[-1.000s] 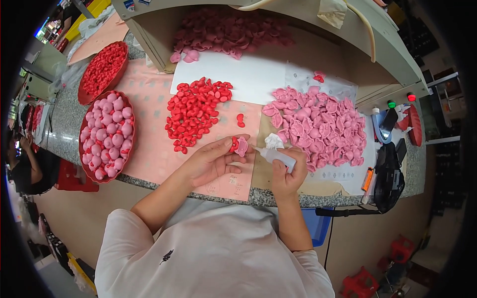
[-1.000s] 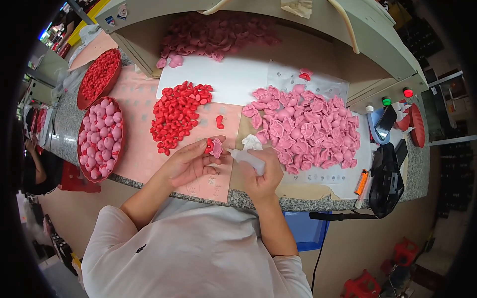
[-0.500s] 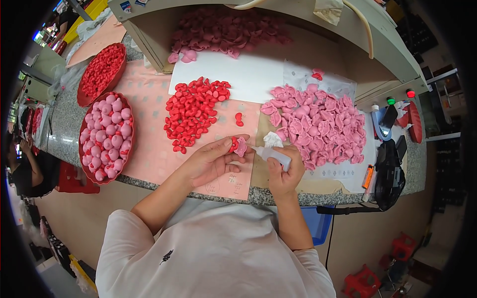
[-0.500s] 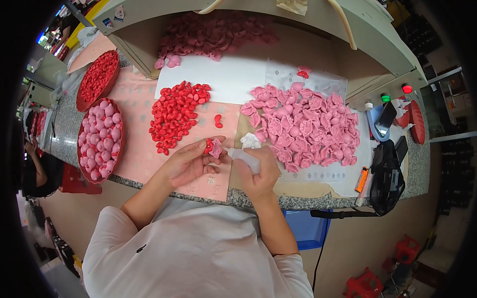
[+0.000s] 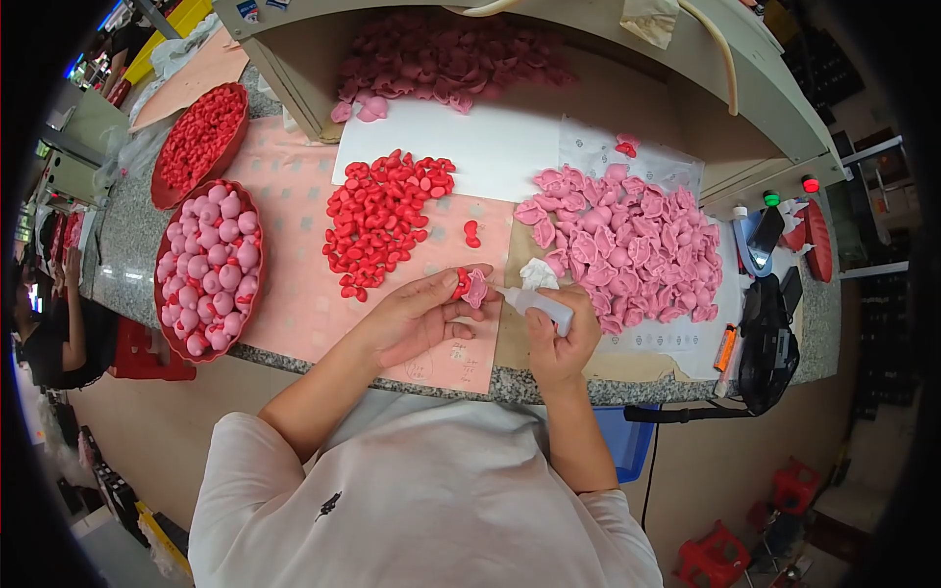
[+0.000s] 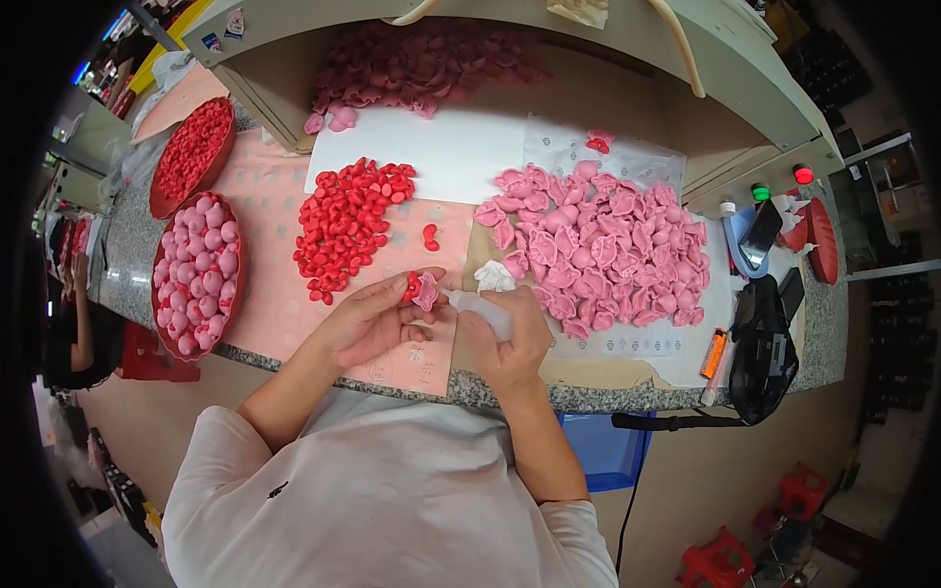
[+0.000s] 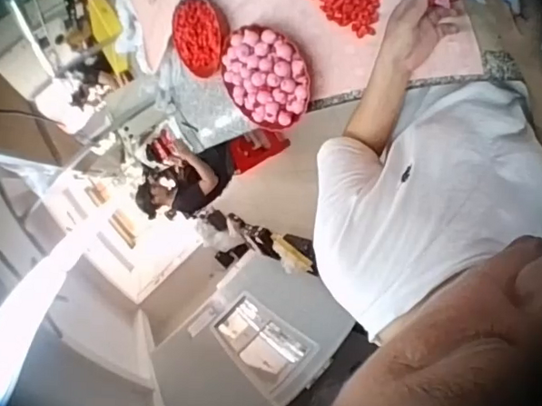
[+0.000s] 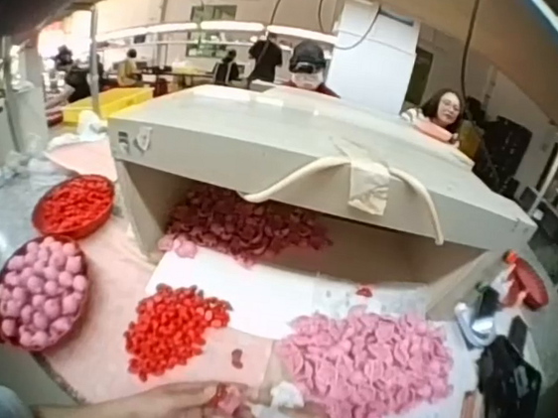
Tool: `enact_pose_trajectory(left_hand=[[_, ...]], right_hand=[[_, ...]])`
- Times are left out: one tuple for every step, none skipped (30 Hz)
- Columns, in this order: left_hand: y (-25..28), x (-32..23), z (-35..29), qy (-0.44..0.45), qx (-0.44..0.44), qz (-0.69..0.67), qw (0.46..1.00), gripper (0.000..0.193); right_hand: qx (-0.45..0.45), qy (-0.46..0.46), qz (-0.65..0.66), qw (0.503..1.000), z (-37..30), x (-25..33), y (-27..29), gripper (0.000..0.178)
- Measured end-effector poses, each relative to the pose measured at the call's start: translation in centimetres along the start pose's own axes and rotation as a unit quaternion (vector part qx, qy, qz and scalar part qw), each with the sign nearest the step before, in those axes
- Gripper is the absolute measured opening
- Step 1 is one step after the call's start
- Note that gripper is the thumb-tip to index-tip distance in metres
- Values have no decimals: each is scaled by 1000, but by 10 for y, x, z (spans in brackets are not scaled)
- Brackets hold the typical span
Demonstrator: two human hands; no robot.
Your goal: Assembling small pink ball-like components into white bases.
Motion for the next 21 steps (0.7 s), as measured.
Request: enact_pose_trajectory(left_hand=[[0,0,0,-1,0,1,1000,48],[1,0,0,-1,1,0,1000,48],[2,1,0,-1,1,3,1000,47],[2,1,1,0,1,6,1000,46],[2,1,1,0,0,6,1000,46],[1,1,1,0,-1,8,1000,46],[1,1,1,0,-2,9,1000,46],[0,1,2,1,-1,9,1000,46],[0,1,2,1,-1,10,1000,46],[0,1,2,1,-1,10,1000,46],[-1,1,2,1,-1,10,1000,46],[-1,1,2,1,-3,12,1000,46],[-2,1,3,1,-5,13,1000,46],[-1,2,3,1,-4,13,1000,46],[0,3,4,1,-4,17,1000,47],[0,3,4,0,-4,20,1000,48],[0,3,5,1,-4,20,1000,48],[0,3,5,0,-2,18,1000,47],[0,3,5,-1,-1,16,1000,47],[0,3,5,0,0,16,1000,47],[0,2,4,0,-2,19,1000,47]], right_hand=[[0,0,-1,1000,0,0,0,20],[1,2,-5,1000,0,1,-1,20],[1,4,-7,1000,0,1,-1,20],[1,3,-7,1000,0,1,0,20],[2,7,-10,1000,0,0,-1,20],[2,10,-14,1000,0,0,0,21],[2,9,-14,1000,0,-1,0,21],[0,14,-17,1000,1,0,0,21],[-1,19,-19,1000,1,1,0,21],[-1,19,-20,1000,1,1,0,21],[-2,7,-16,1000,1,0,1,21],[-4,-5,-13,1000,1,-2,2,21],[-4,-5,-14,1000,1,-2,3,21],[3,5,-16,1000,1,-1,3,20],[9,16,-19,1000,1,0,3,19],[9,16,-20,1000,1,0,3,19],[11,20,-25,999,2,0,3,18],[12,25,-31,999,3,0,3,18],[12,24,-32,999,3,0,4,18],[10,18,-35,999,3,-1,5,18],[8,13,-37,999,3,-1,4,17]])
Point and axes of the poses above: each hand's wrist, its own z-axis towards the middle knuckle, its own y-axis out of the back of the hand, x = y × z, the point moved 6 cm from there along z, towards the middle knuckle, and after that the axes turned 1 degree about x, right-handed, at the moved point
